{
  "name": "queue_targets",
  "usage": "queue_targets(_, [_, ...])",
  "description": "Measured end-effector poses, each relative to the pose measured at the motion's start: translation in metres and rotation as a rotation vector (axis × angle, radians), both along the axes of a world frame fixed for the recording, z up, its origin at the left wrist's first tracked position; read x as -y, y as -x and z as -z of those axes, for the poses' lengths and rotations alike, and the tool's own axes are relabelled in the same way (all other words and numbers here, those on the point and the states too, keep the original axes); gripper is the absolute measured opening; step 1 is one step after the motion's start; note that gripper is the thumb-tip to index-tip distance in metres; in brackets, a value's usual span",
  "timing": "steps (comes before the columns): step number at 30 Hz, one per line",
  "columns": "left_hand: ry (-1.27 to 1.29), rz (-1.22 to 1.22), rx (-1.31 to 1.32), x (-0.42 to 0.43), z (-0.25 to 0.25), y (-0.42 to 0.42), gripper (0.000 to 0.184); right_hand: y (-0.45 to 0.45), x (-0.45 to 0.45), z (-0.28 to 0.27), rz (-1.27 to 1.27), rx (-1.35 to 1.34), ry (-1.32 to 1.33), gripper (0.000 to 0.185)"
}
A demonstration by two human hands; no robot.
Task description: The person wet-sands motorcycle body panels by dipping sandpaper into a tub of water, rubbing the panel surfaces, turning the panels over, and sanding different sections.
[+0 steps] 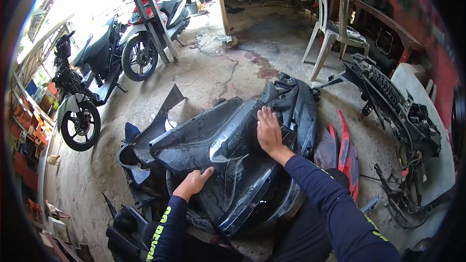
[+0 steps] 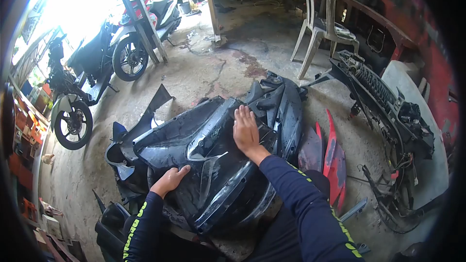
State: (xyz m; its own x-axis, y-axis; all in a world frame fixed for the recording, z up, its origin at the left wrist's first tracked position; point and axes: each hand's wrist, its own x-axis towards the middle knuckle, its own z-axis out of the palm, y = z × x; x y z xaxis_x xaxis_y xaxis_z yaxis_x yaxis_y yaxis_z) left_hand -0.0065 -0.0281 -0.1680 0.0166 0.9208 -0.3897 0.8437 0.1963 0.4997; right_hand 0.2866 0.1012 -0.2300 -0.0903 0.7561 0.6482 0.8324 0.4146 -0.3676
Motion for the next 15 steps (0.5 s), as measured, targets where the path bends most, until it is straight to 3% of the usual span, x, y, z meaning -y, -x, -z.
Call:
queue_targets(1, [0.008, 0.004, -0.005, 0.0, 0.002, 0.002, 0.088, 0.007, 0.011, 0.005, -0.044, 0.068, -0.042, 0.039])
queue_targets(3, [0.05, 0.022, -0.051, -0.004, 0.005, 0.002, 0.069, 0.015, 0.035, 0.014, -0.219, 0.007, 0.054, 0.037])
queue_targets(4, [0.045, 0.024, -0.049, -0.004, 0.008, 0.003, 0.069, 0.011, 0.021, 0.011, -0.16, 0.073, -0.035, 0.035])
queue_targets(6, [-0.145, 0.291, -0.125, 0.004, 0.006, 0.005, 0.046, 0.001, -0.007, -0.013, -0.03, -0.043, 0.008, 0.034])
queue_targets(7, [-0.139, 0.284, -0.128, 0.007, 0.012, 0.009, 0.046, -0.002, -0.012, -0.014, 0.013, -0.065, 0.021, 0.035])
queue_targets(9, [-0.237, 0.376, -0.168, 0.006, 0.015, 0.011, 0.035, 0.017, 0.008, -0.003, -0.031, -0.099, -0.029, 0.036])
queue_targets(11, [-0.204, 0.335, -0.151, 0.003, 0.013, 0.008, 0.039, 0.021, 0.03, 0.004, -0.187, -0.016, -0.012, 0.038])
queue_targets(13, [-0.111, 0.132, -0.112, -0.003, 0.027, 0.01, 0.043, 0.01, 0.0, -0.009, -0.026, -0.138, 0.009, 0.038])
queue_targets(15, [-0.158, 0.222, -0.122, -0.004, 0.042, 0.019, 0.045, 0.01, -0.005, -0.008, 0.008, -0.076, -0.021, 0.037])
